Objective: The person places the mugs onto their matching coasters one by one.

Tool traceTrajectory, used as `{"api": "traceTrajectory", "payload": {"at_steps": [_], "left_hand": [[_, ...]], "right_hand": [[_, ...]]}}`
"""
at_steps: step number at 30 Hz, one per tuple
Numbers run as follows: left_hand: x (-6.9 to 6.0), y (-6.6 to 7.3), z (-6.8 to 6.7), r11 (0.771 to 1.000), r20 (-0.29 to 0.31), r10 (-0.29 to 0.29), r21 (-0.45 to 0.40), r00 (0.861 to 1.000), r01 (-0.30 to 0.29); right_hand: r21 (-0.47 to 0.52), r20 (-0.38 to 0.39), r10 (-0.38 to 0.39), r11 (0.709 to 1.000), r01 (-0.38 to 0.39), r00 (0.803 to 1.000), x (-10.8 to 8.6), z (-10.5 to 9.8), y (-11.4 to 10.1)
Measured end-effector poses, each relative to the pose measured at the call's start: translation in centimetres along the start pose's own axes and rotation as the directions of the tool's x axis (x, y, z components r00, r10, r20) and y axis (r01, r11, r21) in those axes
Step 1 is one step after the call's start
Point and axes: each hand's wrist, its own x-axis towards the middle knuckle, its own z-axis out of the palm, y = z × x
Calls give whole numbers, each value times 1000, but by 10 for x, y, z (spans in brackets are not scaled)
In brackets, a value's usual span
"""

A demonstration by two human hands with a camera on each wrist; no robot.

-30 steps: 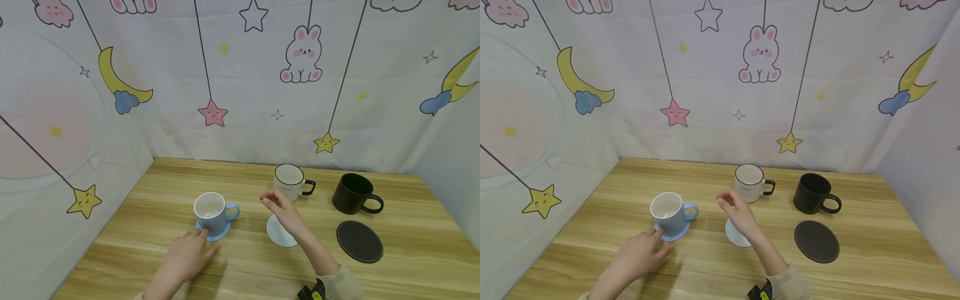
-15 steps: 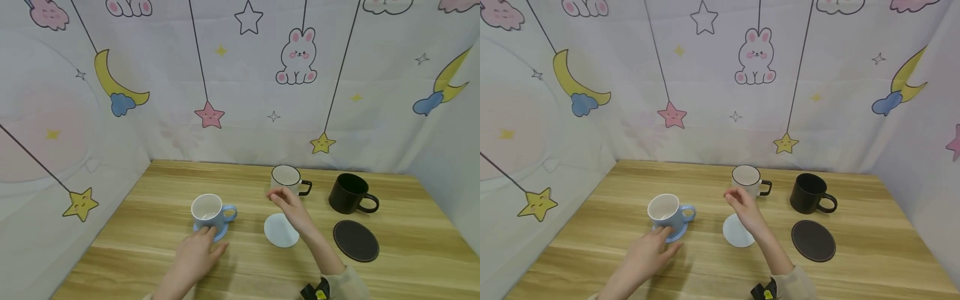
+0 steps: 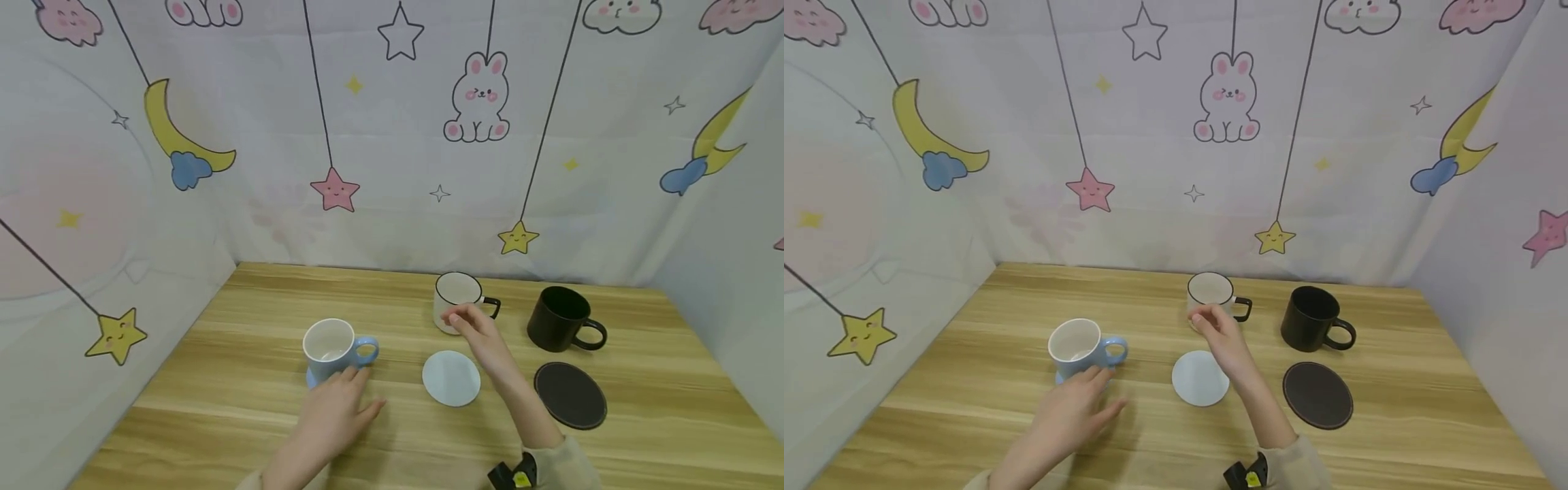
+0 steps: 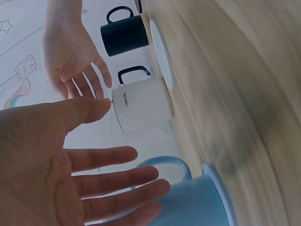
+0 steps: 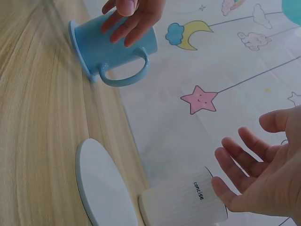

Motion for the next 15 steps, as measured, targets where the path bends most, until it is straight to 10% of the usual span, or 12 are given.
{"api": "traceTrajectory", "payload": {"at_steps": [15], "left_hand": [[19,18,10,997,25,38,-72,999,-37]], "right_hand": [[13,-54,23,1000,-23,998,1,-12,1]]}}
